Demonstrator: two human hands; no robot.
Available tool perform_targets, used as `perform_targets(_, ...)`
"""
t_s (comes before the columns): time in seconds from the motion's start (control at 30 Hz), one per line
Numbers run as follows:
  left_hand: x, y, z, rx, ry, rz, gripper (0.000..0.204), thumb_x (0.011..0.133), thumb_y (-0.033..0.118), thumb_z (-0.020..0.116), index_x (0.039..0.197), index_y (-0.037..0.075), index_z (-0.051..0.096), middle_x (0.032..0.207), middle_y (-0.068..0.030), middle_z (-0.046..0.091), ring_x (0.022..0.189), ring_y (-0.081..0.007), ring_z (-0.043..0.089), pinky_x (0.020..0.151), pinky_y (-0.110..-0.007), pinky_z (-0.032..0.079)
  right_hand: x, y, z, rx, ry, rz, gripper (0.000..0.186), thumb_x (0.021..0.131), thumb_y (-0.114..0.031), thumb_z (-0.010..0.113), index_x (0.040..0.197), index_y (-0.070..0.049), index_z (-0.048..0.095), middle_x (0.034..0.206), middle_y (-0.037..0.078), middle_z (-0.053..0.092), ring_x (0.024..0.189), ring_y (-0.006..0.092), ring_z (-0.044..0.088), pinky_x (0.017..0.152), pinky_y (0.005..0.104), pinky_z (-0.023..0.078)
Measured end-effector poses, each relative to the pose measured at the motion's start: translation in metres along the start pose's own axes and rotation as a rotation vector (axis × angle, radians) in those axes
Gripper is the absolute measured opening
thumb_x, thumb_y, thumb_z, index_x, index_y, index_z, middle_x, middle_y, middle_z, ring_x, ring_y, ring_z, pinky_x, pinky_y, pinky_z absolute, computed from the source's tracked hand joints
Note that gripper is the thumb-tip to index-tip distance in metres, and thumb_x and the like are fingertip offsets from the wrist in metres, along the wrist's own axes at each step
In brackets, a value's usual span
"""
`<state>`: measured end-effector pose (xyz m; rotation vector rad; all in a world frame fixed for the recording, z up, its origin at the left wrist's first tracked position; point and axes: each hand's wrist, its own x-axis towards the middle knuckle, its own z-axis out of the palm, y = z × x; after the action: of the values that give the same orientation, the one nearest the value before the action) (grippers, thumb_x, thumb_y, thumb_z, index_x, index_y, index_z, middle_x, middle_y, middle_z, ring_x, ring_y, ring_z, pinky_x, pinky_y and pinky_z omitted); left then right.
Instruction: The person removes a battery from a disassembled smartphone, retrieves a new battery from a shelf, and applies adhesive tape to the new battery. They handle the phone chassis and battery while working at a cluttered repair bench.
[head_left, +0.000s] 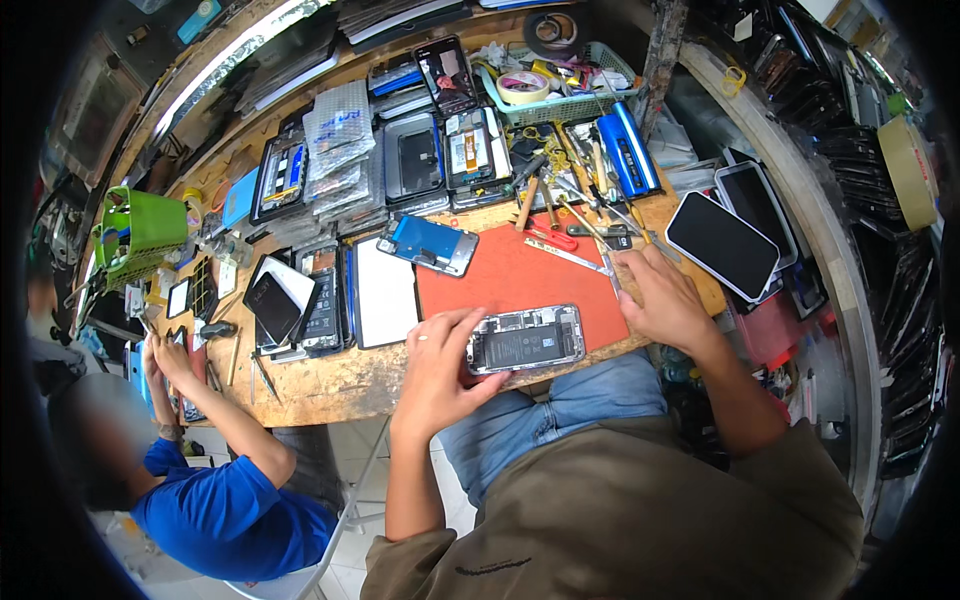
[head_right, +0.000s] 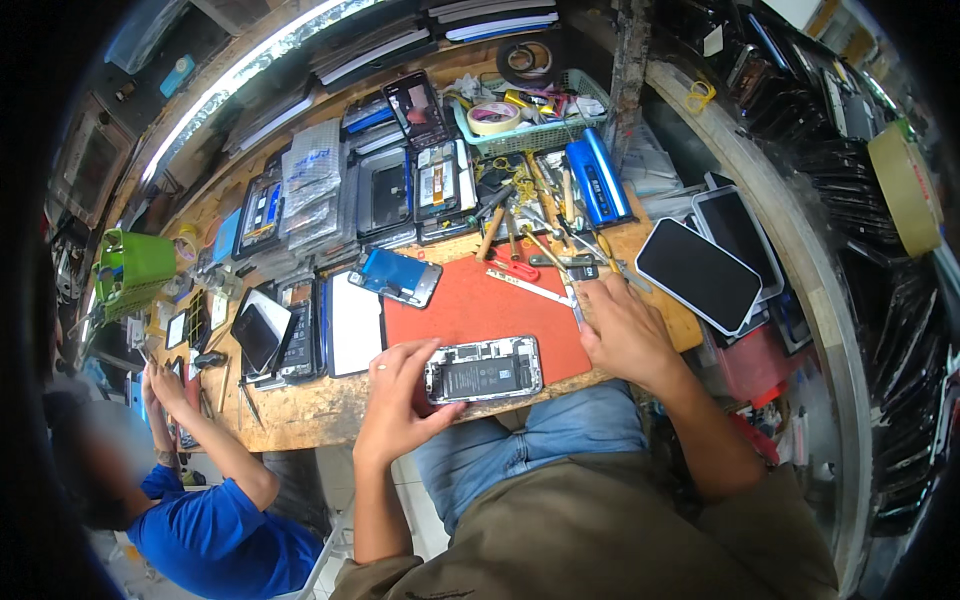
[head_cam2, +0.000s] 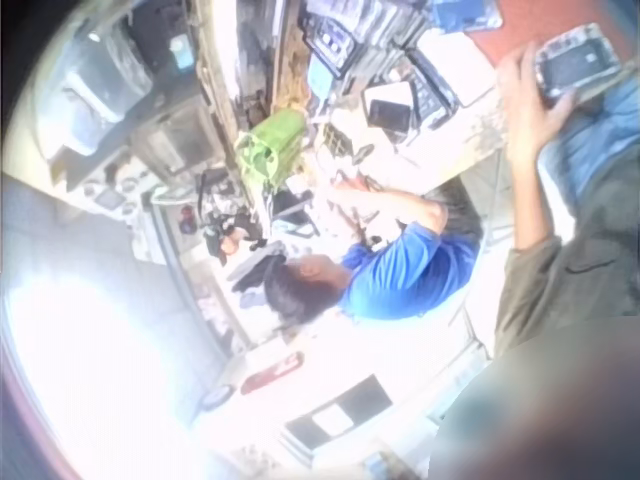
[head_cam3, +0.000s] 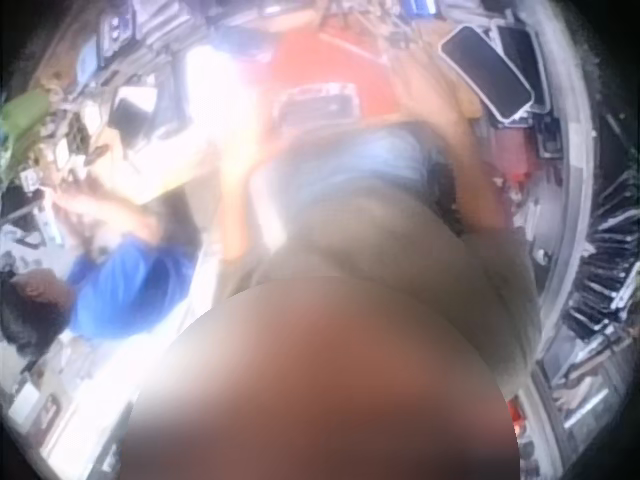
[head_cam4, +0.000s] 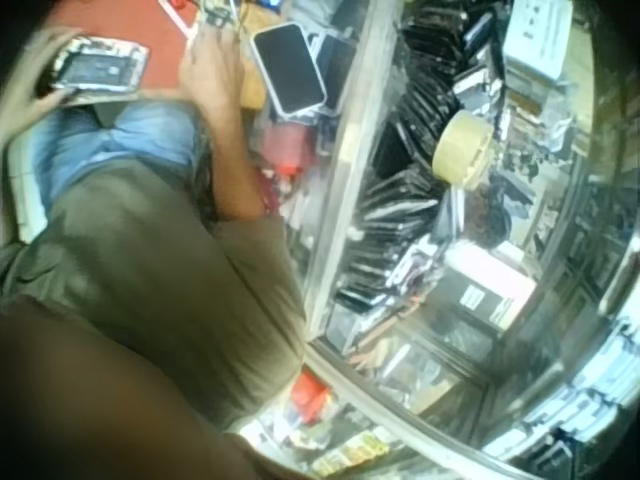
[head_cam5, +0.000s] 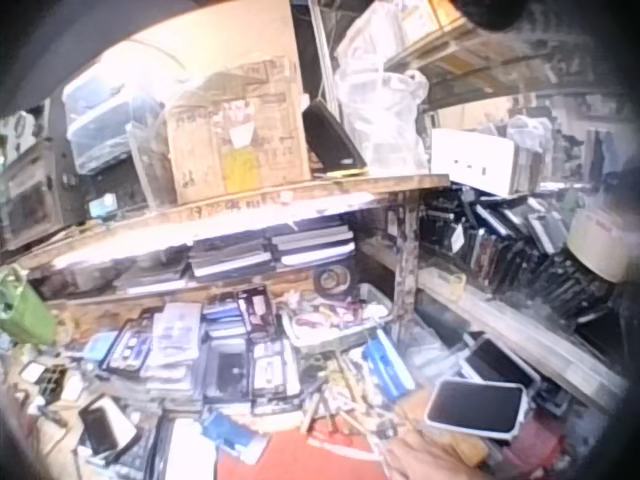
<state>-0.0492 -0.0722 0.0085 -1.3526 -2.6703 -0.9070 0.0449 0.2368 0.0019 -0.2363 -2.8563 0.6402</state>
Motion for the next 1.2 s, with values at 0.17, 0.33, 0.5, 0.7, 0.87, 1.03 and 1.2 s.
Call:
perform_targets(0.17, -0.019, -0.016, 0.008, -0.041, 0.181, -0.026, 0.077, 0.067, 0.027, 0.085, 0.135, 0.004, 0.057, 0.124, -0.0149, 0.060, 0.117, -0.0333, 0.055, 0.105, -0.046, 0.034, 0.006, 0.008, 0.006, 0.044, -0.039, 0.043, 0.033, 0.085, -0.016, 0.068, 0.113, -0.004, 0.056, 0.114, 0.020, 0.061, 0.105, 0.0407, 0.063, 0.088, 0.0517, 0.050)
perform_targets(0.33, -0.017, -0.022, 0.013, -0.076, 0.284, -0.043, 0.069, 0.070, 0.026, 0.081, 0.132, 0.004, 0.060, 0.119, -0.0148, 0.062, 0.112, -0.0332, 0.055, 0.102, -0.045, 0.036, 0.027, 0.010, 0.006, -0.165, -0.030, 0.043, 0.026, 0.081, -0.010, 0.067, 0.102, 0.003, 0.057, 0.102, 0.026, 0.065, 0.092, 0.0432, 0.067, 0.082, 0.0517, 0.052)
perform_targets(0.5, -0.020, -0.021, 0.010, -0.057, 0.308, -0.074, 0.062, 0.075, 0.025, 0.077, 0.129, 0.001, 0.062, 0.118, -0.0182, 0.062, 0.111, -0.0358, 0.056, 0.101, -0.045, 0.040, 0.029, 0.011, 0.000, -0.187, -0.041, 0.063, 0.015, 0.083, -0.008, 0.062, 0.094, 0.001, 0.059, 0.095, 0.023, 0.066, 0.088, 0.0429, 0.066, 0.078, 0.0526, 0.051)
perform_targets(0.7, -0.022, -0.029, 0.018, -0.091, 0.376, -0.094, 0.053, 0.076, 0.018, 0.075, 0.125, 0.000, 0.063, 0.114, -0.0163, 0.064, 0.107, -0.0344, 0.058, 0.098, -0.044, 0.040, 0.013, 0.009, -0.014, -0.229, 0.036, 0.090, 0.009, 0.087, -0.009, 0.060, 0.089, 0.000, 0.058, 0.084, 0.024, 0.066, 0.083, 0.0460, 0.064, 0.073, 0.0542, 0.049)
perform_targets(0.87, -0.019, -0.027, 0.019, -0.088, 0.380, -0.087, 0.049, 0.077, 0.017, 0.075, 0.122, 0.001, 0.065, 0.111, -0.0157, 0.065, 0.105, -0.0340, 0.059, 0.098, -0.043, 0.040, -0.004, 0.012, -0.048, 0.235, 0.031, 0.206, 0.011, 0.088, -0.007, 0.066, 0.092, 0.003, 0.066, 0.075, 0.019, 0.067, 0.069, 0.0364, 0.067, 0.066, 0.0467, 0.051)
perform_targets(1.03, -0.013, -0.021, 0.019, -0.089, 0.372, -0.082, 0.042, 0.079, 0.016, 0.074, 0.117, 0.001, 0.068, 0.109, -0.0147, 0.066, 0.105, -0.0336, 0.059, 0.097, -0.044, 0.040, -0.006, 0.014, -0.051, 0.048, -0.165, 0.209, 0.016, 0.089, -0.011, 0.066, 0.097, 0.001, 0.070, 0.077, 0.019, 0.067, 0.075, 0.0379, 0.067, 0.071, 0.0450, 0.050)
perform_targets(1.2, -0.006, -0.004, 0.024, -0.048, 0.243, 0.029, 0.035, 0.078, 0.018, 0.074, 0.112, 0.009, 0.072, 0.111, -0.0085, 0.066, 0.111, -0.0317, 0.058, 0.102, -0.047, 0.037, -0.016, 0.001, -0.052, 0.113, -0.103, 0.126, 0.009, 0.091, -0.006, 0.064, 0.093, 0.002, 0.068, 0.077, 0.014, 0.067, 0.074, 0.0274, 0.068, 0.066, 0.0374, 0.050)
